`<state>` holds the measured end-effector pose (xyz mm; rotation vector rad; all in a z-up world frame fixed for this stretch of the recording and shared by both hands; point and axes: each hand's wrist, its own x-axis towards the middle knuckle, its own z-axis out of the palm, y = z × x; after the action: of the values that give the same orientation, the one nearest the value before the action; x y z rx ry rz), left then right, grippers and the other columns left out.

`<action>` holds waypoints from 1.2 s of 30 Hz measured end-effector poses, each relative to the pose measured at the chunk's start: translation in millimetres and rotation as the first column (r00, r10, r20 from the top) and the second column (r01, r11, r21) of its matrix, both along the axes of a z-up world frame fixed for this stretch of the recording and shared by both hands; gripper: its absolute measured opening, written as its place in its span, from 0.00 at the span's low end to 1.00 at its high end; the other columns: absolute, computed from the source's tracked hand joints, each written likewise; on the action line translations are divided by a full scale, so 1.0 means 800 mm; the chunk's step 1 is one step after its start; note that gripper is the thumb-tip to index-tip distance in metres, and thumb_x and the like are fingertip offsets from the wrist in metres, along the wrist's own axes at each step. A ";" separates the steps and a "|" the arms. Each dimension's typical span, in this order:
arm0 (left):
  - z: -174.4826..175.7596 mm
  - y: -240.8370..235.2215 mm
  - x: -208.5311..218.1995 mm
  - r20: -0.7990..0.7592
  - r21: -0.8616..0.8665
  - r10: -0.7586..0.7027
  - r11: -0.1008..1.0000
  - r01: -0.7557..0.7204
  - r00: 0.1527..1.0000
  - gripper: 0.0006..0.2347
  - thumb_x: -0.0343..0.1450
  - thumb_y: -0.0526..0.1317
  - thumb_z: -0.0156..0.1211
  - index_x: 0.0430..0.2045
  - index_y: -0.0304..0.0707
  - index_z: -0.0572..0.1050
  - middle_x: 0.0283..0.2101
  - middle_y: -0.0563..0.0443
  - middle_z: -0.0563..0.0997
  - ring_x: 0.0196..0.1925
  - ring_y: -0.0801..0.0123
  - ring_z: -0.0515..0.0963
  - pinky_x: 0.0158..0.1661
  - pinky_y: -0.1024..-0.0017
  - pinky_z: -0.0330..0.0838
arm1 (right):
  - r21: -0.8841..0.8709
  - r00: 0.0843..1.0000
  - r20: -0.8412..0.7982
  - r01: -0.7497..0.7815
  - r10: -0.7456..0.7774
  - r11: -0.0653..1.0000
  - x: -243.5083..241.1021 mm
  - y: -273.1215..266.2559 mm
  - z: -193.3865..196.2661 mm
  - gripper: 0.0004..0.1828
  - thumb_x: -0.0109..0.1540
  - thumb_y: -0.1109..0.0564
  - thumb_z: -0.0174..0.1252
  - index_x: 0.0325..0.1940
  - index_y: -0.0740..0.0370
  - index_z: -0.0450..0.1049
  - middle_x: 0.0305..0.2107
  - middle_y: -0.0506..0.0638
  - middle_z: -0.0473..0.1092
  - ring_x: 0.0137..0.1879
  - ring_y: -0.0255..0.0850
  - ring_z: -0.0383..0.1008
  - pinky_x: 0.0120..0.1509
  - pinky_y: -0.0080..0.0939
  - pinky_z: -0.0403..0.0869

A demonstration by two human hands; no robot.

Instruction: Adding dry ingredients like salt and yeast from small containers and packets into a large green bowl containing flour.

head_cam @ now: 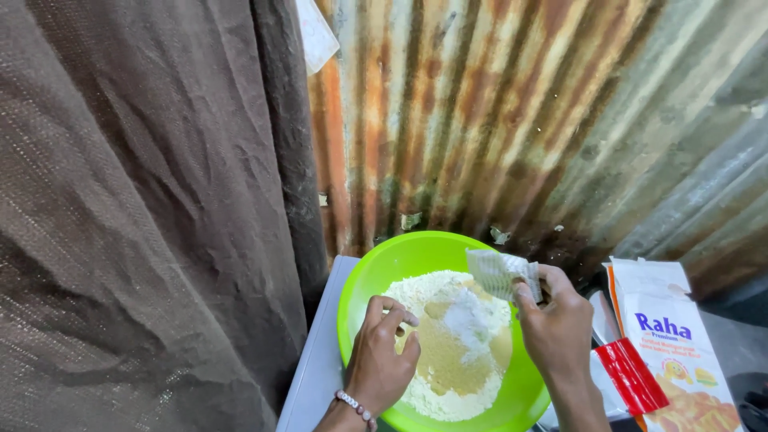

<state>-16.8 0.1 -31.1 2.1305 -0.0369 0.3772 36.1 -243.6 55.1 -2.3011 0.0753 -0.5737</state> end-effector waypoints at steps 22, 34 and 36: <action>-0.003 -0.002 0.007 0.048 -0.015 -0.017 1.000 0.017 0.999 0.04 0.74 0.36 0.67 0.40 0.44 0.82 0.54 0.52 0.75 0.50 0.59 0.87 0.45 0.59 0.84 | 0.073 0.972 -0.231 0.052 -0.034 0.996 -0.014 0.018 0.003 0.15 0.70 0.55 0.64 0.60 0.62 0.79 0.46 0.64 0.86 0.37 0.50 0.91 0.42 0.49 0.91; -0.008 -0.003 -0.002 0.073 -0.019 -0.023 1.000 0.025 0.997 0.04 0.74 0.35 0.68 0.40 0.42 0.82 0.53 0.50 0.76 0.53 0.56 0.87 0.50 0.59 0.86 | 0.136 0.995 0.101 -0.012 -0.002 0.991 -0.021 0.015 -0.021 0.13 0.71 0.62 0.63 0.58 0.70 0.75 0.48 0.68 0.83 0.42 0.54 0.89 0.39 0.49 0.91; -0.002 -0.003 0.000 0.025 -0.018 -0.001 1.000 0.002 1.000 0.03 0.75 0.37 0.67 0.40 0.43 0.82 0.54 0.52 0.75 0.53 0.59 0.88 0.50 0.61 0.86 | -0.148 0.962 -0.255 0.062 -0.099 0.987 -0.010 0.014 -0.019 0.18 0.71 0.50 0.65 0.63 0.58 0.80 0.47 0.61 0.87 0.36 0.48 0.87 0.32 0.50 0.79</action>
<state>-16.5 -2.2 -33.0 2.1083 -0.0495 0.4020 27.9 -232.7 40.1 -2.5085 0.2654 -0.3199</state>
